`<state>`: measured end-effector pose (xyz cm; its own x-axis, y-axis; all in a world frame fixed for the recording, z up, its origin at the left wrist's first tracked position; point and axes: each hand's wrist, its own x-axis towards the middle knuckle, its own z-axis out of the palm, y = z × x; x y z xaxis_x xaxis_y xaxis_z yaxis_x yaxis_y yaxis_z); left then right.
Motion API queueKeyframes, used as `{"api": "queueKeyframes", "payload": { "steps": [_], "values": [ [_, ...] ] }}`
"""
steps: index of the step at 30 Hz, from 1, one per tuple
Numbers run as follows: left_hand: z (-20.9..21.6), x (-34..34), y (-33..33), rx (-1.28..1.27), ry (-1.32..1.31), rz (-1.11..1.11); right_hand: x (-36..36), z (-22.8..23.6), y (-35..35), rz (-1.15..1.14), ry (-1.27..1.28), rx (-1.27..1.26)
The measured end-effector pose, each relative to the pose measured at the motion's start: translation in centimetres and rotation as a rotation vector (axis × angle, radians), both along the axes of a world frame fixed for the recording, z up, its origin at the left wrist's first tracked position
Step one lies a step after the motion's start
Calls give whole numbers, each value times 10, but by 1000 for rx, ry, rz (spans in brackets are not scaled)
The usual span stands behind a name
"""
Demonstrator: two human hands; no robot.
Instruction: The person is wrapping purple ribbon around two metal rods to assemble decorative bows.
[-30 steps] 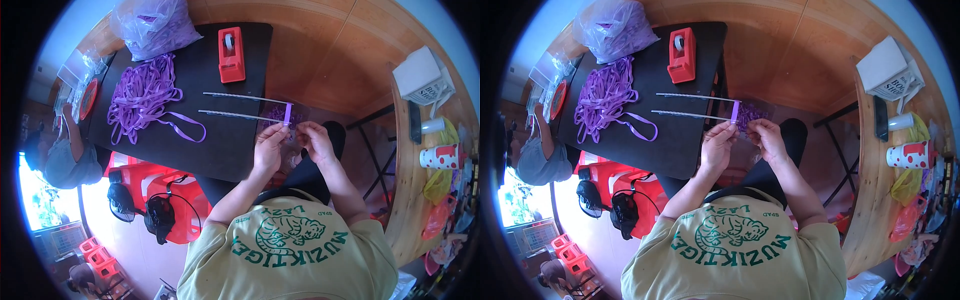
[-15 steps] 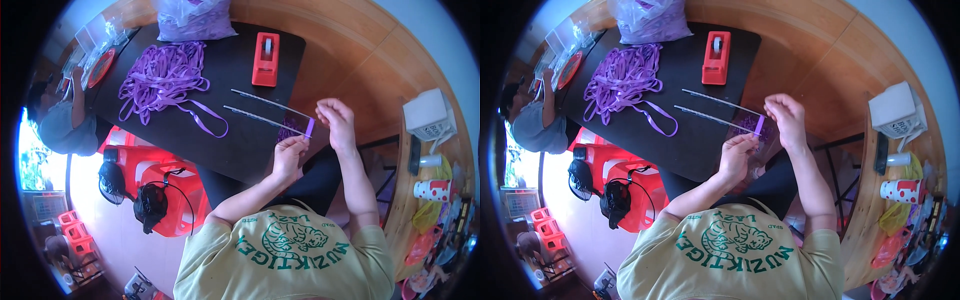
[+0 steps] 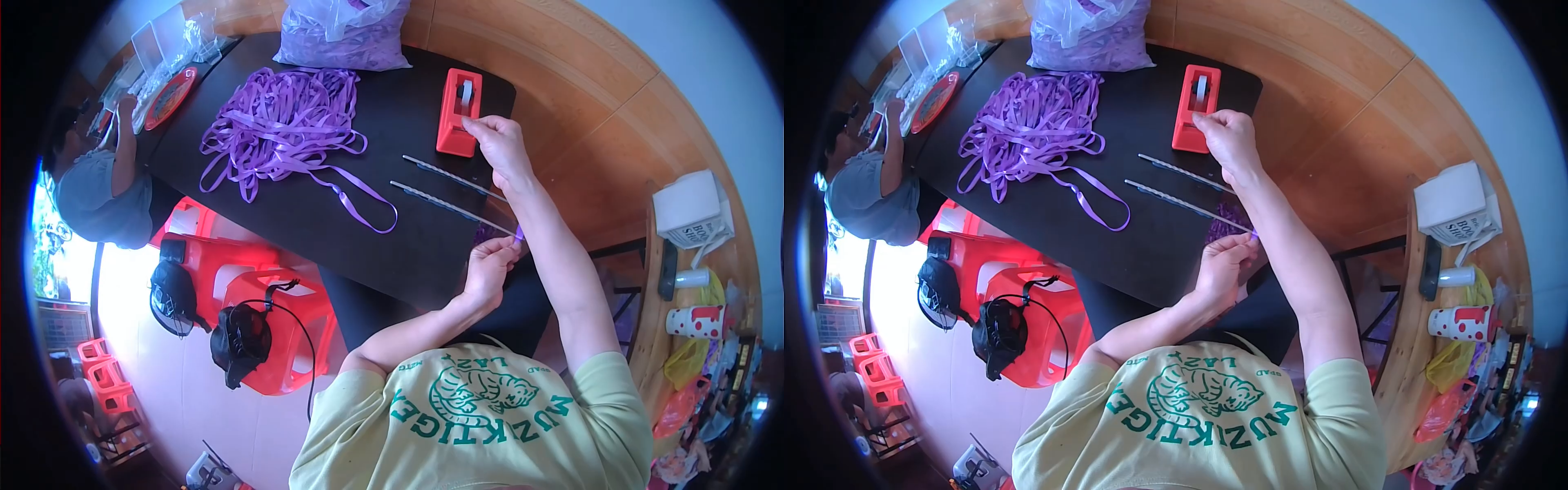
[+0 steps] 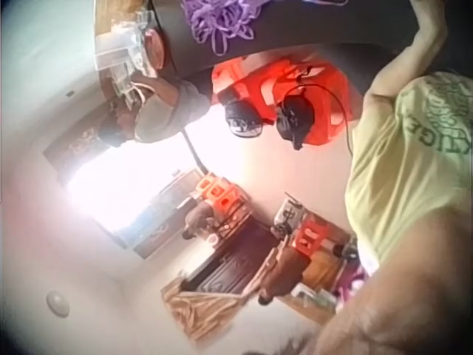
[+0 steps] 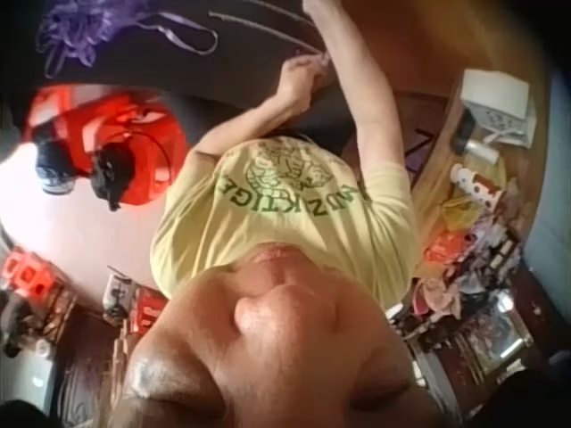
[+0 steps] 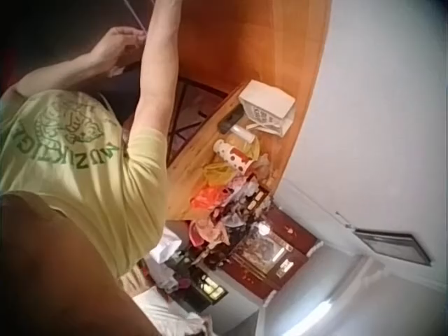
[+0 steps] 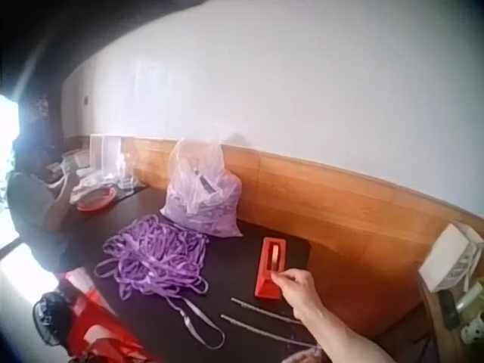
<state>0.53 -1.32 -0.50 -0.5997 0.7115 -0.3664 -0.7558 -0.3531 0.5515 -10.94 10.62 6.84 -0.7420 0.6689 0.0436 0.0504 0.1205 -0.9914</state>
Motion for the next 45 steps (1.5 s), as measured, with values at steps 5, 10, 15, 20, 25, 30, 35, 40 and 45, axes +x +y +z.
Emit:
{"api": "queueKeyframes", "payload": {
  "steps": [5, 10, 15, 20, 25, 30, 35, 40, 45],
  "values": [
    [-10, 0, 1, 53, -51, -21, -8, 4, -7, -27, 14, -153],
    [-11, -1, 2, 76, -58, -47, -8, 16, -13, -77, 43, -264],
    [-14, 1, 1, 82, -81, -43, 13, 25, -35, -60, 75, -330],
    [-5, 3, 1, 181, -161, -7, 29, 2, -50, -94, 138, -407],
    [-9, 2, -2, 189, -134, 1, 27, -8, -52, -81, 276, -396],
    [-6, 2, 0, 177, -137, 6, 21, -28, -42, -104, 267, -243],
    [-7, 2, 0, 179, -123, 13, 22, -38, -37, -122, 248, -116],
    [-1, 1, 1, 121, -123, 10, 21, -43, -28, -166, 168, 153],
    [7, -3, -5, 68, -116, -53, 22, -42, -11, -129, 124, 272]
  ]
}}
